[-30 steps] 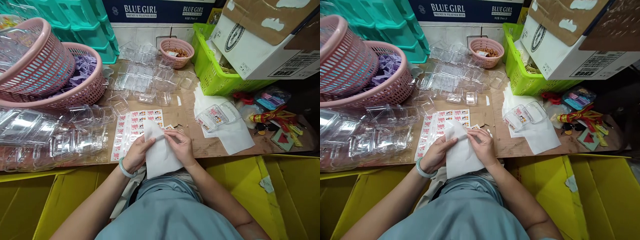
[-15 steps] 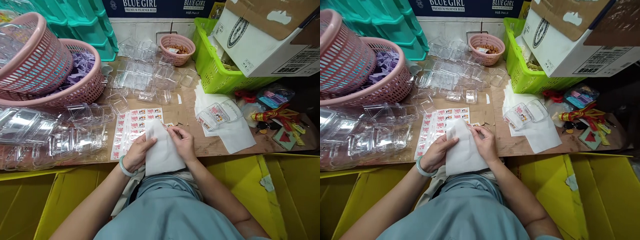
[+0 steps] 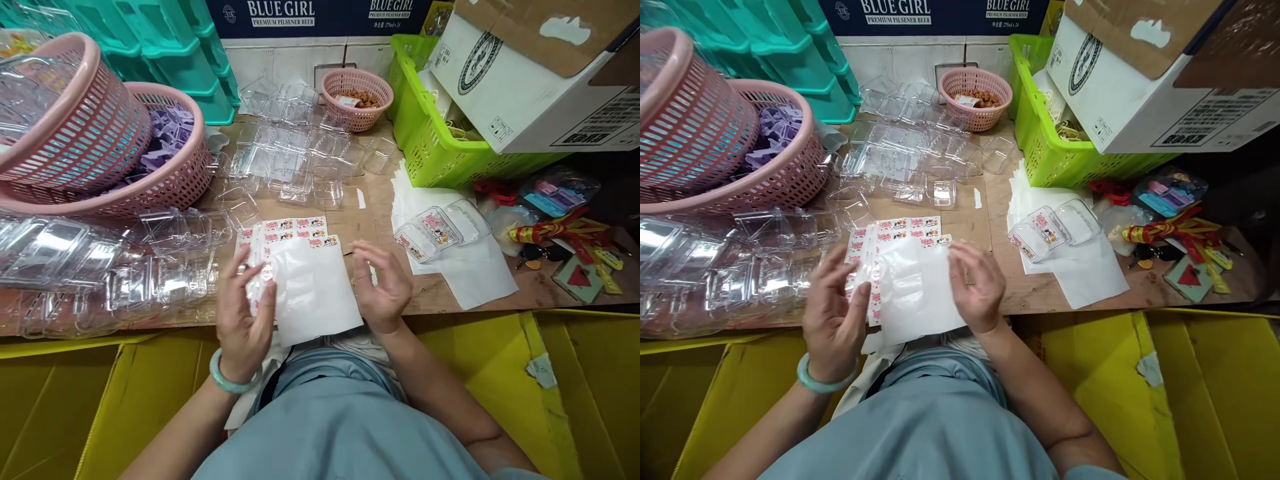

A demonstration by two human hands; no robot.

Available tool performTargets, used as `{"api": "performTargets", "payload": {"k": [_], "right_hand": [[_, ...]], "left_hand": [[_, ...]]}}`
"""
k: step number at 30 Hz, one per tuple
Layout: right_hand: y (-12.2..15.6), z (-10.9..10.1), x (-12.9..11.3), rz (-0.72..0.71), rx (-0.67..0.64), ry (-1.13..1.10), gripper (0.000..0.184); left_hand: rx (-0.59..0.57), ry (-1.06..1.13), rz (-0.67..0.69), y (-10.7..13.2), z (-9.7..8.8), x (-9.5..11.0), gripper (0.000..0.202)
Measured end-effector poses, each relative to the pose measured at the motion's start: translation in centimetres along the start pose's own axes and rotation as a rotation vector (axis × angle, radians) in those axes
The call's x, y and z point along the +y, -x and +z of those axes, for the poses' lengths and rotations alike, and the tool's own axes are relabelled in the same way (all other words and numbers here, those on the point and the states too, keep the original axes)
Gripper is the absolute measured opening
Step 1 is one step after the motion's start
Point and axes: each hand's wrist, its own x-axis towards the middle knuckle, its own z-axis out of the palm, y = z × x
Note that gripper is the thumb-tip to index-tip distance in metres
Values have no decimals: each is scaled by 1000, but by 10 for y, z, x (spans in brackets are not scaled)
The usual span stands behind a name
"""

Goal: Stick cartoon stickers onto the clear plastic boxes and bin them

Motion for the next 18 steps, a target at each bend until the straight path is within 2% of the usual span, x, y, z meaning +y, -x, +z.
{"api": "performTargets", "payload": {"k": [2, 4, 5, 7, 8, 10, 12, 14, 16, 18], "right_hand": [[13, 9, -4, -199, -195, 109, 28], [21, 15, -6, -289, -333, 169, 31], [24, 16, -7, -293, -380, 169, 32], [25, 15, -7, -196, -405, 120, 39], [24, 14, -7, -95, -370, 65, 45], [17, 13, -2, 227, -228, -118, 56], [6, 14, 6, 566, -176, -379, 49], [-8, 13, 14, 775, -192, -583, 34], [-20, 9, 21, 828, -114, -656, 30], [-29, 4, 28, 816, 59, -665, 30]], "left_hand": [[-167, 163, -126, 5, 12, 4, 26], [-285, 399, -288, 2, 25, 4, 30], [-299, 497, -344, -2, 31, 3, 31], [-259, 587, -382, -12, 37, 1, 25], [-238, 585, -382, -18, 39, 0, 22], [-236, 543, -377, -30, 42, -1, 20], [-303, 478, -323, -40, 46, -2, 21], [-408, 351, -215, -50, 53, -3, 24], [-416, 125, -27, -63, 64, -6, 27], [-307, -161, 260, -82, 76, -9, 32]]}}
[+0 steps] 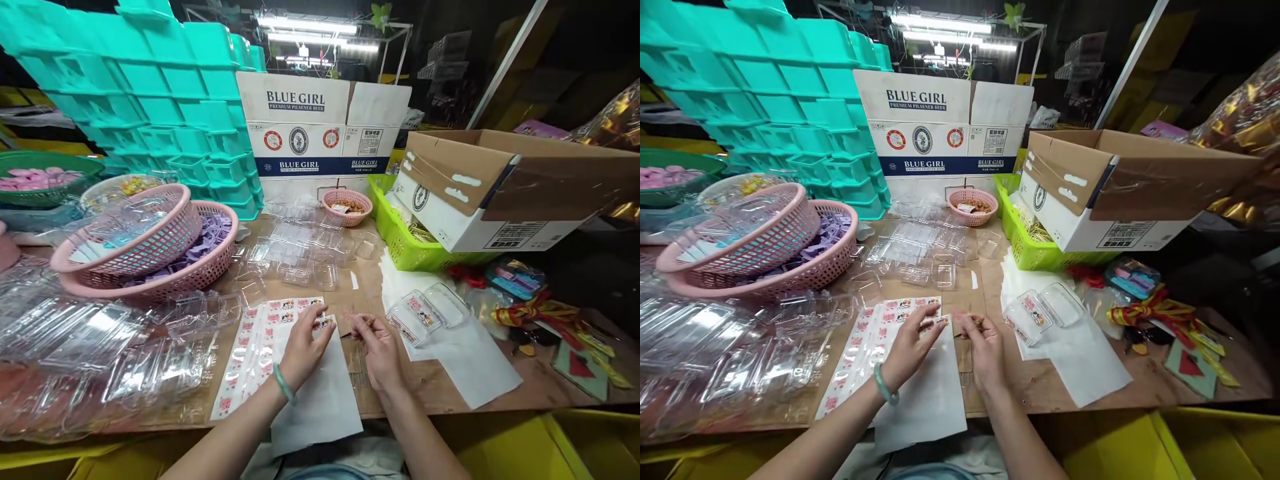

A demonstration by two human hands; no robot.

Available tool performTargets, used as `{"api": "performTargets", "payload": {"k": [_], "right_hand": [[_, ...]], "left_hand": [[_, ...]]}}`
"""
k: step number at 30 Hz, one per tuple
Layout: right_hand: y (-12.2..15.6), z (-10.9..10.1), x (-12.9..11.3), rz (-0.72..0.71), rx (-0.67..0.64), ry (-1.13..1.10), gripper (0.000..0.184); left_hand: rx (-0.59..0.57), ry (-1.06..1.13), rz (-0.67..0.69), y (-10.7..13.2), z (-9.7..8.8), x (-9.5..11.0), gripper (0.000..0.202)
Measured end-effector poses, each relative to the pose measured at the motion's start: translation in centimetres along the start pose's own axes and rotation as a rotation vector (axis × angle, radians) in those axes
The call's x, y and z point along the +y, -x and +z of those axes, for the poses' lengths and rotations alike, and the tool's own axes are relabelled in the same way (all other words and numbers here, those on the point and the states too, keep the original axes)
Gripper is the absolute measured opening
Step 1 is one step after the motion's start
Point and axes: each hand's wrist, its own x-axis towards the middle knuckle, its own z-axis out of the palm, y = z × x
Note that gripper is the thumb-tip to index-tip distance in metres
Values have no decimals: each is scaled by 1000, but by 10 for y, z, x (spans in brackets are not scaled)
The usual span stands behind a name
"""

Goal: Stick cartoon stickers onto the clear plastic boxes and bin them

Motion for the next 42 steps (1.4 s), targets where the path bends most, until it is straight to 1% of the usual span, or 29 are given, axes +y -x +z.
{"api": "performTargets", "payload": {"k": [2, 3, 4, 6, 8, 10, 12, 14, 15, 17, 18, 20, 21, 22, 23, 25, 26, 27, 28, 29, 31, 32, 33, 34, 35, 37, 38, 39, 42], "right_hand": [[-7, -7, -3, -42, 106, -53, 31], [-8, -10, -4, -51, 131, -62, 31], [-9, -13, -4, -61, 136, -60, 30], [-8, -16, -5, -80, 112, -34, 31], [-4, -16, -7, -90, 96, -25, 37], [0, -12, -9, -73, 81, -40, 50], [2, -4, -10, -51, 27, -33, 69], [1, 3, -10, -74, -43, 42, 86], [-1, 5, -9, -112, -59, 108, 90], [-4, 5, -6, -233, -42, 284, 88], [-6, 3, -4, -313, -23, 392, 84], [-8, -4, -2, -505, -11, 630, 77], [-8, -8, -1, -608, -31, 749, 74], [-7, -11, -1, -705, -76, 859, 72], [-6, -14, 0, -792, -137, 947, 71], [-3, -15, 2, -896, -262, 1059, 70], [-1, -16, 2, -905, -309, 1080, 69], [1, -16, 2, -880, -343, 1077, 70], [3, -17, 1, -829, -373, 1049, 71], [5, -19, -1, -757, -401, 1005, 76], [9, -25, -7, -593, -463, 886, 93], [11, -28, -11, -521, -481, 814, 102], [14, -30, -16, -462, -472, 733, 106], [17, -30, -19, -407, -431, 650, 101], [21, -30, -22, -350, -361, 565, 88], [30, -23, -25, -209, -208, 430, 50], [35, -17, -25, -126, -161, 398, 36], [40, -12, -24, -46, -142, 385, 30], [50, 2, -17, 113, -170, 386, 31]], "left_hand": [[86, -352, 233, -29, 6, -6, 37], [84, -494, 306, -45, 9, -9, 36], [68, -606, 338, -61, 11, -10, 33], [41, -670, 355, -84, 12, -9, 21], [26, -660, 357, -90, 13, -4, 15], [35, -627, 385, -77, 15, 1, 13], [57, -548, 454, -49, 20, 6, 11], [64, -456, 528, -16, 24, 10, 10], [46, -411, 555, 1, 25, 11, 12], [28, -328, 564, 29, 21, 14, 17], [67, -282, 540, 40, 16, 16, 18], [237, -152, 403, 53, 2, 20, 24], [308, -62, 282, 55, -7, 22, 28], [317, 52, 134, 55, -15, 25, 32], [246, 190, -30, 53, -22, 27, 35], [-40, 480, -337, 47, -30, 28, 41], [-171, 598, -446, 44, -31, 28, 42], [-248, 690, -517, 43, -31, 26, 42], [-271, 755, -552, 42, -30, 24, 42], [-258, 799, -561, 43, -28, 21, 41], [-214, 855, -549, 46, -27, 13, 39], [-207, 873, -545, 47, -27, 9, 39], [-210, 886, -545, 49, -27, 5, 39], [-217, 893, -549, 50, -27, 0, 39], [-223, 898, -554, 51, -28, -4, 39], [-221, 910, -559, 51, -28, -11, 38], [-217, 920, -556, 51, -27, -13, 38], [-210, 930, -550, 51, -26, -15, 38], [-189, 944, -530, 51, -23, -18, 36]]}}
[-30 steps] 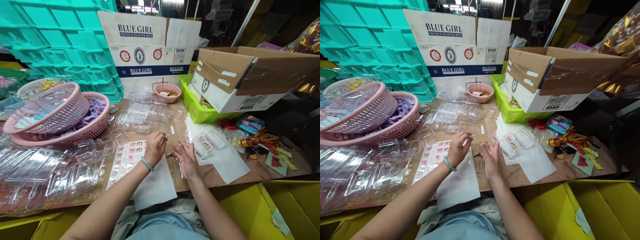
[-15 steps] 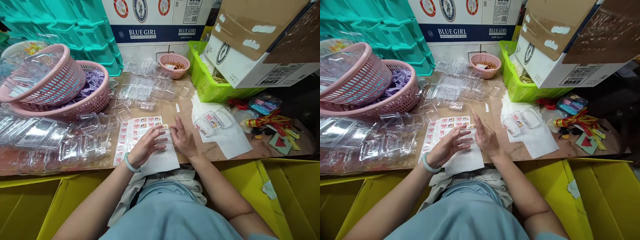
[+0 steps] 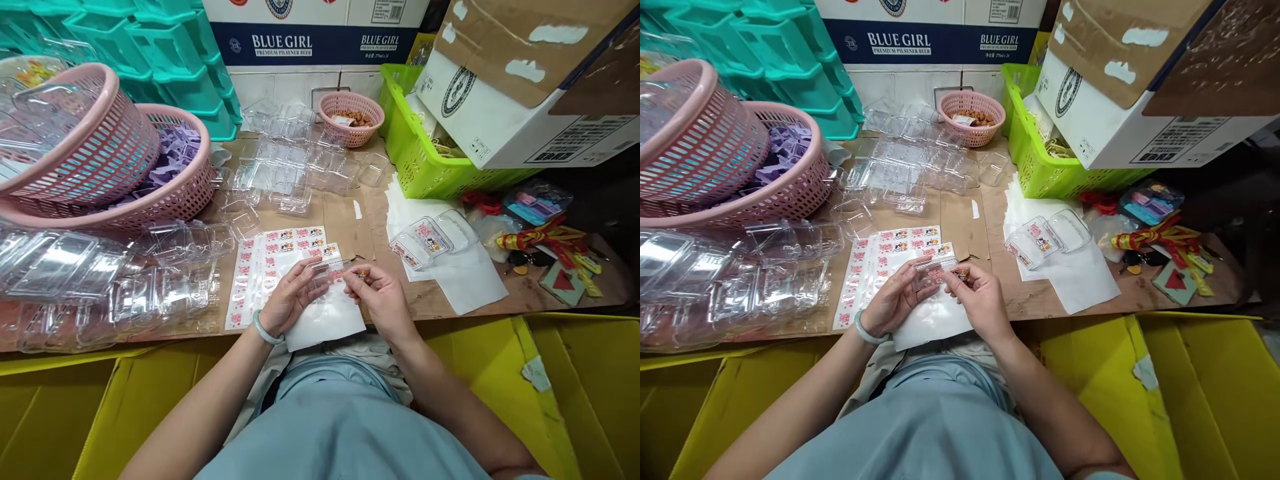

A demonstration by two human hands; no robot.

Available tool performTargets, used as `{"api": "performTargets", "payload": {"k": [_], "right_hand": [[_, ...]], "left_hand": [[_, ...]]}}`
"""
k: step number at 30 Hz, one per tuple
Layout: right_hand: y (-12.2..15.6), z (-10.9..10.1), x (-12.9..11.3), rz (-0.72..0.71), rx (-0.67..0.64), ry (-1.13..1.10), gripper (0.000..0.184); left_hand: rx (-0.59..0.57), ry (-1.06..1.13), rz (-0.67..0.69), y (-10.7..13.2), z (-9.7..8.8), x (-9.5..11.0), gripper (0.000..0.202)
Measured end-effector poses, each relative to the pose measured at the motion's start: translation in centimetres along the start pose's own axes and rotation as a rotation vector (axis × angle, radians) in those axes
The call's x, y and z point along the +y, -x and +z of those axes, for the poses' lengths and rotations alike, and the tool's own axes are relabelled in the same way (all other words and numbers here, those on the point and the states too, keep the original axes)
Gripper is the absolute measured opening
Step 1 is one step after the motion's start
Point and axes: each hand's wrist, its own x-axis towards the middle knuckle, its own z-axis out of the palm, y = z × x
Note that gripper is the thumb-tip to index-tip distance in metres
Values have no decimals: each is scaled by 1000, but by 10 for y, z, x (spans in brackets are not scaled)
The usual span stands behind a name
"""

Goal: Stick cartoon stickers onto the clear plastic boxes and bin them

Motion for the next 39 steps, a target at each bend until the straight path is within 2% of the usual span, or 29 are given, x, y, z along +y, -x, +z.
{"api": "performTargets", "payload": {"k": [4, 15, 26, 34, 39], "right_hand": [[0, 7, 2, 40, -13, 14, 32], [-9, 7, -3, 47, -84, 102, 33], [-12, 6, -4, 42, -96, 181, 33], [-13, 8, -2, 53, -82, 205, 35], [-10, 10, -2, -23, -63, 293, 32]], "left_hand": [[2, 5, 5, 0, 1, -2, 37], [-38, 14, 4, 1, -1, 1, 37], [-62, 9, 12, 0, -5, -1, 37], [-53, 17, 12, 1, -4, -1, 38], [10, -51, 13, 2, 1, -2, 44]]}}
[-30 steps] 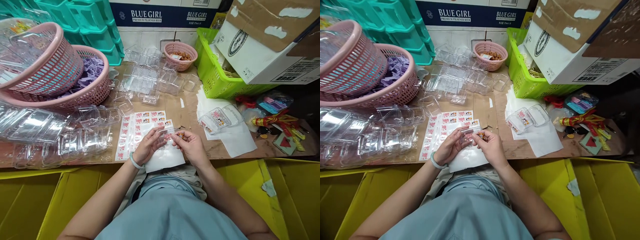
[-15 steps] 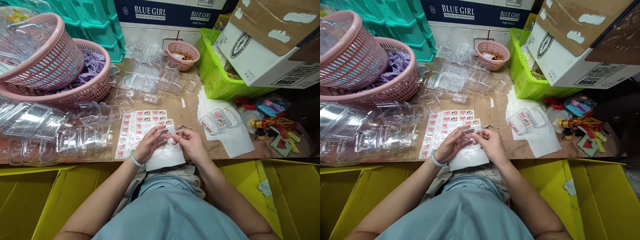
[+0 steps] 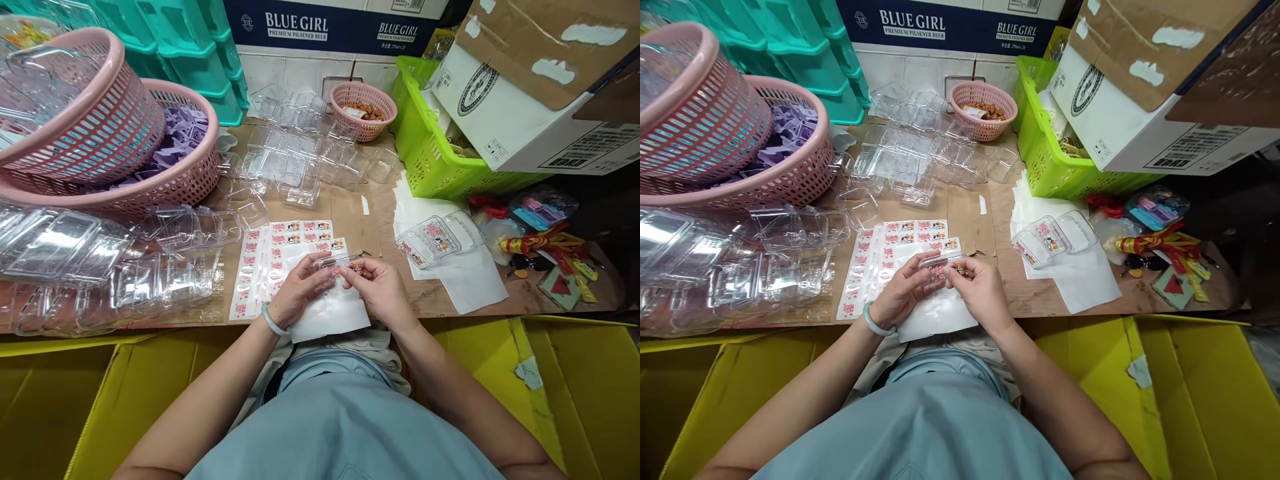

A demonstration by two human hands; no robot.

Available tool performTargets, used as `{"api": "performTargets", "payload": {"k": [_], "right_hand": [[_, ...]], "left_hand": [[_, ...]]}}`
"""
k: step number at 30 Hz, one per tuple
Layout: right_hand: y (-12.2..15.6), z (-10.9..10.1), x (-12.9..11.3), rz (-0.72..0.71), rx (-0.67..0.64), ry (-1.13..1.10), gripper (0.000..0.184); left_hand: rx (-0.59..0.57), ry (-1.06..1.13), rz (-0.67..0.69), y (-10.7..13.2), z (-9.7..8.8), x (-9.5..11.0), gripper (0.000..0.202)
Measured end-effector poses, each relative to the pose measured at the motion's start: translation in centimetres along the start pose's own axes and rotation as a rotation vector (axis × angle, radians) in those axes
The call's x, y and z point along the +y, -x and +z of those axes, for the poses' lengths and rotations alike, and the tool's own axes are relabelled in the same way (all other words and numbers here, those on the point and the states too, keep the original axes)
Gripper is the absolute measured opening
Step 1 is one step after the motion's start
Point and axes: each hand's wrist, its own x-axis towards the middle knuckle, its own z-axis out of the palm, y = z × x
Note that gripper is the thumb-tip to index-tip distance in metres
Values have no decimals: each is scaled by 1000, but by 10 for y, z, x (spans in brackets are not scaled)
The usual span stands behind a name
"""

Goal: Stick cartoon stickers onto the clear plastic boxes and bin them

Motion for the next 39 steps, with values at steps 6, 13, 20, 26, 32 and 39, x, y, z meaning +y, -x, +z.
{"api": "performTargets", "payload": {"k": [6, 13, 20, 26, 32, 39], "right_hand": [[11, 10, 3, -304, 194, 465, 23], [4, -1, 28, -270, 399, 397, 23], [4, -3, 26, -90, 140, -181, 63], [1, -25, 11, -128, -99, -244, 52], [-32, -118, 12, -438, 421, 213, 52], [-81, -220, 50, -419, 983, 706, 46]], "left_hand": [[121, -38, 26, -2, 6, -4, 46], [154, -36, 49, -2, 8, -9, 47], [120, -113, 94, 10, 24, 0, 52], [43, -224, 83, 3, 28, 18, 55], [-116, -440, 199, -31, 46, -3, 72], [10, -948, 448, -42, 34, -8, 48]]}}
